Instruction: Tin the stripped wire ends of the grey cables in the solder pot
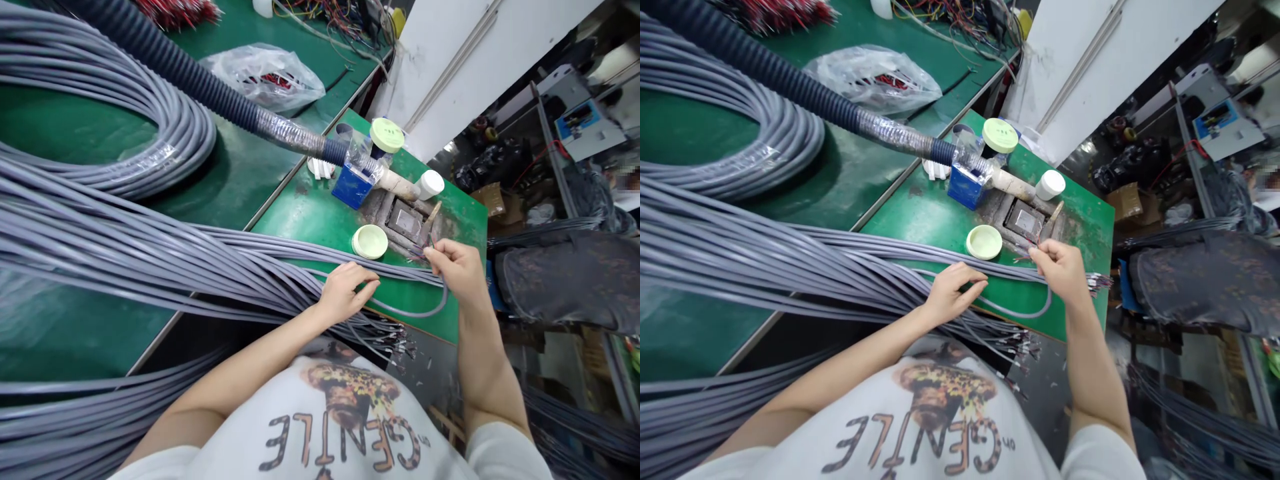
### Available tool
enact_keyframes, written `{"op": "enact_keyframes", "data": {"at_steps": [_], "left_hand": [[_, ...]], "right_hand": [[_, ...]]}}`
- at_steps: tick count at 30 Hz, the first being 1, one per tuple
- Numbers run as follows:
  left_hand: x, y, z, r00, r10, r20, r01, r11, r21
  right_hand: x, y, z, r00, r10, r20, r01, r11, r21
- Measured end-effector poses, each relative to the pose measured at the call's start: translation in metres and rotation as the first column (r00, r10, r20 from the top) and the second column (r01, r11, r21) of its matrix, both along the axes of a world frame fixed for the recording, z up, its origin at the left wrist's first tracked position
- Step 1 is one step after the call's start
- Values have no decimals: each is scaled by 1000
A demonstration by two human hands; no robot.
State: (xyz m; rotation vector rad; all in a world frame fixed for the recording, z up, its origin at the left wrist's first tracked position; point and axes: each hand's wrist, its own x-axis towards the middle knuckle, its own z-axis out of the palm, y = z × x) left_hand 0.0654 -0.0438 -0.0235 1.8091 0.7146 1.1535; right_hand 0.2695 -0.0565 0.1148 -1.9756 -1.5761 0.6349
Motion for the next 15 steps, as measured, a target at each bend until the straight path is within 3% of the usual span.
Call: {"op": "enact_keyframes", "data": {"at_steps": [3, 5, 7, 9, 11, 15], "left_hand": [[3, -3, 8, 992, -4, 128, 38, 965, -260], [8, -7, 16, 961, -19, 275, 159, 854, -496], [15, -13, 24, 902, -27, 430, 322, 707, -630], [24, -19, 31, 839, -8, 544, 440, 597, -670], [32, -25, 36, 795, 30, 606, 500, 534, -682], [42, -30, 44, 761, 97, 641, 522, 496, -694]], "right_hand": [[-19, -28, -6, 986, -80, -144, 85, 996, 31], [-28, -40, -12, 977, -107, -187, 119, 991, 54], [-35, -49, -16, 975, -117, -187, 134, 988, 78], [-41, -55, -17, 979, -113, -169, 131, 987, 94], [-44, -59, -18, 982, -99, -159, 116, 988, 100], [-45, -66, -18, 982, -75, -172, 93, 990, 102]]}}
